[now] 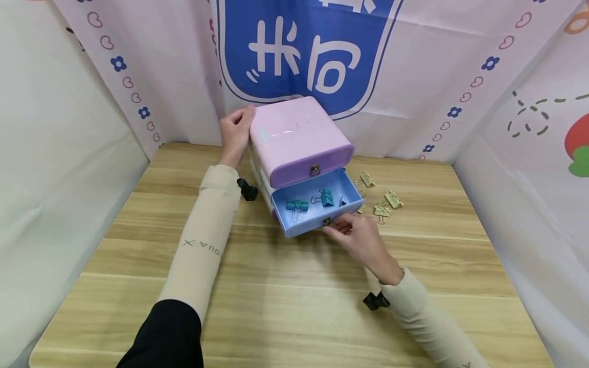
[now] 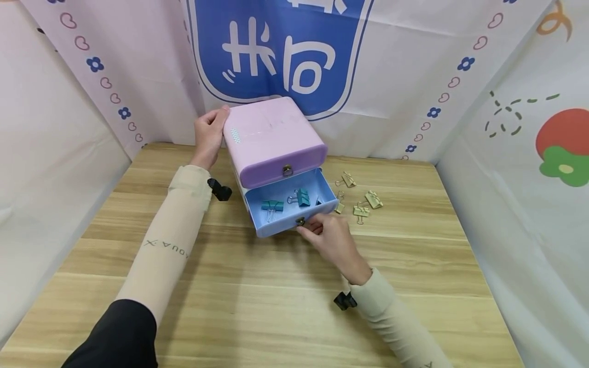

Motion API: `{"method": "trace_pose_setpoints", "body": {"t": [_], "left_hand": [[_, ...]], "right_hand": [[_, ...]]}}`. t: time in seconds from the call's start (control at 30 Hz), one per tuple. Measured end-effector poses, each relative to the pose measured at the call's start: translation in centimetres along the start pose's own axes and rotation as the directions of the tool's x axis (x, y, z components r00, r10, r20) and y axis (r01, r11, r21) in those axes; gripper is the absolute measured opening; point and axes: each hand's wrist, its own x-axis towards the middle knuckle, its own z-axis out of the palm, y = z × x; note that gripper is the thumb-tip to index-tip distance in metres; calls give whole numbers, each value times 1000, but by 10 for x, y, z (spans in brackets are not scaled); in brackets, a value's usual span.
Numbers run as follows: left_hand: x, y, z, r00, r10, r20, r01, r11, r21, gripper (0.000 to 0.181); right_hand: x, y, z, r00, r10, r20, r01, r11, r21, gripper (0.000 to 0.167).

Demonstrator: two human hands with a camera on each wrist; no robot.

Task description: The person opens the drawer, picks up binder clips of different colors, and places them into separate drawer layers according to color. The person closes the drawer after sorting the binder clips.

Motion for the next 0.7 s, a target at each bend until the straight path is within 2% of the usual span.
{"method": "trace_pose_setpoints", "body": {"t": [0.2,0.33,0.5,0.7], "left_hand": [[0,0,0,1000,2,-2,-2,1000,8,39],[-2,1,-1,1000,-7,-3,7,1000,9,39],[-2,2,0,1000,-8,-10,8,1000,21,41],[-2,4,1,1000,-13,-13,13,1000,19,40]], "right_hand": [[1,-2,9,999,11,-52,-11,1000,3,21],[3,-2,11,996,48,-70,-47,999,15,22],[5,-1,14,996,78,-50,-76,996,46,22],[6,0,14,998,63,-23,-60,995,86,22]]}}
